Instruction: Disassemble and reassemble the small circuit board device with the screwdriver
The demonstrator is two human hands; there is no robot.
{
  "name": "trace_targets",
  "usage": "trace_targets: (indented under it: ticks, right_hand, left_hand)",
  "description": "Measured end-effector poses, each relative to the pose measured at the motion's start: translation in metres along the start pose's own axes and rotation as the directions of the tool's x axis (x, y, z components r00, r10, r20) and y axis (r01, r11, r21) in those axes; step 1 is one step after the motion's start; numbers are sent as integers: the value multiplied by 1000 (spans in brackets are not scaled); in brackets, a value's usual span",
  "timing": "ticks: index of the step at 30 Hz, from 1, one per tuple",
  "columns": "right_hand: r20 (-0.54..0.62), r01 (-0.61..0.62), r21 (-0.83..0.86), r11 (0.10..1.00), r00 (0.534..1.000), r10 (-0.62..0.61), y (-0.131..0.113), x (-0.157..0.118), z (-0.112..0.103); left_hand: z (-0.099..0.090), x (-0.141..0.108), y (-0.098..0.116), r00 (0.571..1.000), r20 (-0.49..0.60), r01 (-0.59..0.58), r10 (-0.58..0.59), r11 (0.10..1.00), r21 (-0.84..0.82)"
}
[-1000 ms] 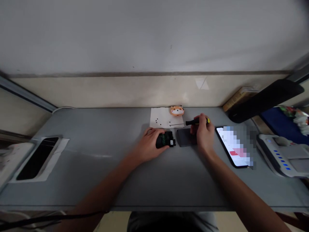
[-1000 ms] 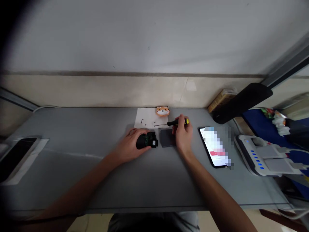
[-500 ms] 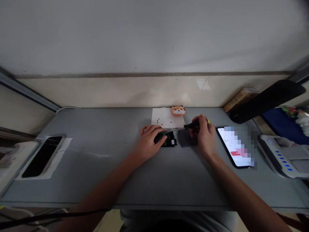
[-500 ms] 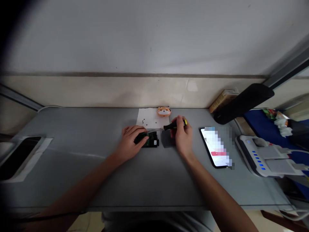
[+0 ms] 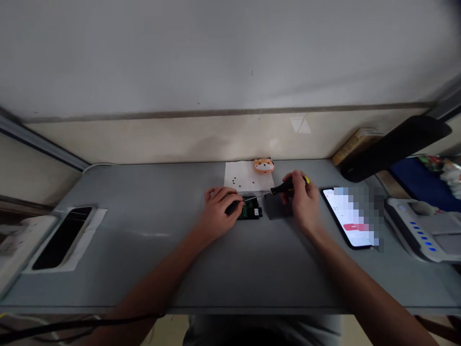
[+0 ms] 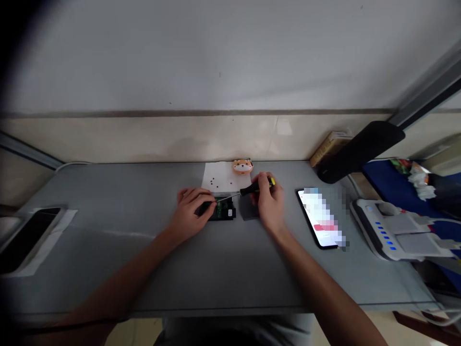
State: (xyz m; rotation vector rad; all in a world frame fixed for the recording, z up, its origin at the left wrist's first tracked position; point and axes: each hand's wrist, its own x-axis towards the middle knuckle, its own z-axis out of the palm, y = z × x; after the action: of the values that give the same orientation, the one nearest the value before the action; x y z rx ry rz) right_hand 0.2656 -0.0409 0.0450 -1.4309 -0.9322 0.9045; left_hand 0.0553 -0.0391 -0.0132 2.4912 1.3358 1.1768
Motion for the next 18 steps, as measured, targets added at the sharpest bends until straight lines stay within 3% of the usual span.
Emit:
trace_targets:
  ticks: [8,18]
  right_hand:
    - [20,26,-17,1000,999,-26,1,-1,-2]
    - [17,46,14,999,999,-46,-1,-1,-1]
  left_hand:
    - [-1,-1,1,1000,-4,-23,23,1000,5]
    - [-2,1,-1,989,-84,-119,121,992,30]
